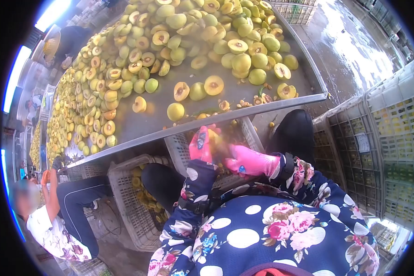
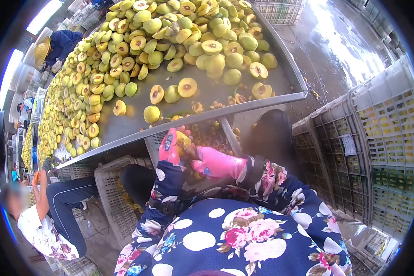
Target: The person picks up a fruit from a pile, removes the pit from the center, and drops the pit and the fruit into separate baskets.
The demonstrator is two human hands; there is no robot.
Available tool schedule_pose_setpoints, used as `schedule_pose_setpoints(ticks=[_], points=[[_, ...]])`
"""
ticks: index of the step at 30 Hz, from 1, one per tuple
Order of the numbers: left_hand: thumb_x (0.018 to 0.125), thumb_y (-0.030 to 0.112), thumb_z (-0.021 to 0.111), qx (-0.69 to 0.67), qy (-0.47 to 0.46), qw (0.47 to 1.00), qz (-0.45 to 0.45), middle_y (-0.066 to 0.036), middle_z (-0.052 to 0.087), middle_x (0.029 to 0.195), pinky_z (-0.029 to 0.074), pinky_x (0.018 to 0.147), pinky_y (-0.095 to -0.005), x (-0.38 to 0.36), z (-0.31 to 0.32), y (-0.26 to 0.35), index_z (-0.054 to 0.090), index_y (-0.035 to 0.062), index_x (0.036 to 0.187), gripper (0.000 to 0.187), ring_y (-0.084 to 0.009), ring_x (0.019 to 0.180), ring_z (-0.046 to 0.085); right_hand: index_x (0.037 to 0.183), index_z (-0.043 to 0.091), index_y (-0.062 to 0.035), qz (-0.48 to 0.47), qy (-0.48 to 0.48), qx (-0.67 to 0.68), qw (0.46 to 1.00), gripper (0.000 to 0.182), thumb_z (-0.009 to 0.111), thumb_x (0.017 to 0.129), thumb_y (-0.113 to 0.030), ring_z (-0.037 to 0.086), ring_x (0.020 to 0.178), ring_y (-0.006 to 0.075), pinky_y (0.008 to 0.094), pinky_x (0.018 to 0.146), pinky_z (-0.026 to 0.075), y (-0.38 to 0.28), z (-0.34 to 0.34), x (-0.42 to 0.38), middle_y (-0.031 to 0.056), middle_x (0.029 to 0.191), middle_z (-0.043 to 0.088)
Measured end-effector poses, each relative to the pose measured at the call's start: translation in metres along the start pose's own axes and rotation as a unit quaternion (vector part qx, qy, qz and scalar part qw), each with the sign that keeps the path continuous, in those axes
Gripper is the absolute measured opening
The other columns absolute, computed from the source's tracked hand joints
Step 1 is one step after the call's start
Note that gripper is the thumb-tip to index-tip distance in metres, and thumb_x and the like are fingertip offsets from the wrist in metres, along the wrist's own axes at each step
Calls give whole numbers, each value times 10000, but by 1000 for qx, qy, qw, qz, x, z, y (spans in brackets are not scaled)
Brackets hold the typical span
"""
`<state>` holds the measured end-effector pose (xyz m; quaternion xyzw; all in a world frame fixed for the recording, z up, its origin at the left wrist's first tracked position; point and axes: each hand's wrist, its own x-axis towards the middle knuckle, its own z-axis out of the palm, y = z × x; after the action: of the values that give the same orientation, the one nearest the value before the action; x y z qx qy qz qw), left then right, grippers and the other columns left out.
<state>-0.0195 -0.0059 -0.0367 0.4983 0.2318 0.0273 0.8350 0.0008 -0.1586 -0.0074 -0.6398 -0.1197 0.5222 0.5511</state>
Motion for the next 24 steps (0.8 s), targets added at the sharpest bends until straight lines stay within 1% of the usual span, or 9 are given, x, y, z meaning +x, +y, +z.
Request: schedule_pose_setpoints(ticks=[5, 11, 13, 14, 15, 16, 18, 22, 24], points=[[926, 344, 484, -51, 10, 999, 7, -108, 627, 933, 497, 677, -270, 2, -3, -9, 574, 18, 1081, 373, -173, 787, 596, 972, 490, -69, 12, -148, 273, 950, 217, 488, 893, -272, 411, 433, 45, 199, 359, 333, 14, -1, 3, -5, 592, 453], [912, 399, 471, -306, -127, 942, -46, -135, 592, 1001, 534, 648, -319, 2, -58, 30, 514, 21, 1139, 442, -227, 759, 598, 892, 500, -7, -58, -246, 260, 932, 255, 484, 898, -262, 412, 370, 90, 227, 329, 341, 16, -4, -7, -2, 540, 440], [920, 360, 463, -154, -35, 987, 4, -146, 615, 914, 521, 665, -320, -1, -115, 79, 532, -21, 1080, 419, -226, 737, 605, 956, 501, 6, 23, -134, 6, 991, 289, 504, 882, -274, 504, 479, 147, 280, 424, 397, 27, -7, 6, 55, 620, 515], [907, 289, 501, 96, 100, 988, 64, -154, 630, 917, 508, 703, -329, 4, -161, 89, 551, -20, 1075, 355, -232, 793, 623, 988, 501, 12, 61, -71, -122, 988, 314, 513, 874, -280, 550, 534, 176, 306, 471, 425, 30, -8, 12, 83, 659, 553], [848, 262, 594, 526, 135, 810, 221, -181, 631, 959, 484, 772, -358, -9, -173, 102, 563, -16, 1085, 367, -264, 874, 625, 997, 498, 22, 65, -62, -154, 984, 334, 517, 870, -287, 567, 590, 209, 329, 522, 433, 28, -8, 13, 113, 702, 569], [775, 272, 678, 763, 214, 593, 140, -201, 613, 1013, 462, 836, -370, -19, -173, 122, 561, 1, 1117, 451, -294, 942, 604, 1006, 495, 31, 69, -53, -184, 979, 355, 520, 867, -295, 585, 647, 242, 352, 573, 441, 27, -6, 12, 143, 744, 585], [739, 315, 705, 783, 233, 554, 162, -214, 586, 1070, 449, 866, -380, -13, -160, 140, 560, 21, 1132, 512, -319, 1006, 576, 1025, 488, 50, 78, -37, -245, 966, 397, 527, 861, -309, 619, 760, 309, 398, 675, 458, 25, -2, 11, 202, 828, 617], [718, 347, 688, 689, 24, 693, 213, -205, 552, 1140, 443, 885, -395, 68, -101, 129, 542, 42, 1171, 565, -356, 1028, 550, 945, 474, 25, 90, -27, -162, 982, 347, 516, 884, -313, 562, 562, 211, 337, 510, 439, 34, -2, 20, 121, 712, 579], [686, 362, 716, 716, -85, 634, 279, -190, 558, 1132, 442, 893, -389, 121, -84, 106, 544, 77, 1179, 595, -342, 1022, 556, 927, 462, 15, 89, -19, -149, 985, 336, 514, 890, -315, 528, 524, 168, 306, 468, 419, 34, -6, 19, 93, 686, 556]])
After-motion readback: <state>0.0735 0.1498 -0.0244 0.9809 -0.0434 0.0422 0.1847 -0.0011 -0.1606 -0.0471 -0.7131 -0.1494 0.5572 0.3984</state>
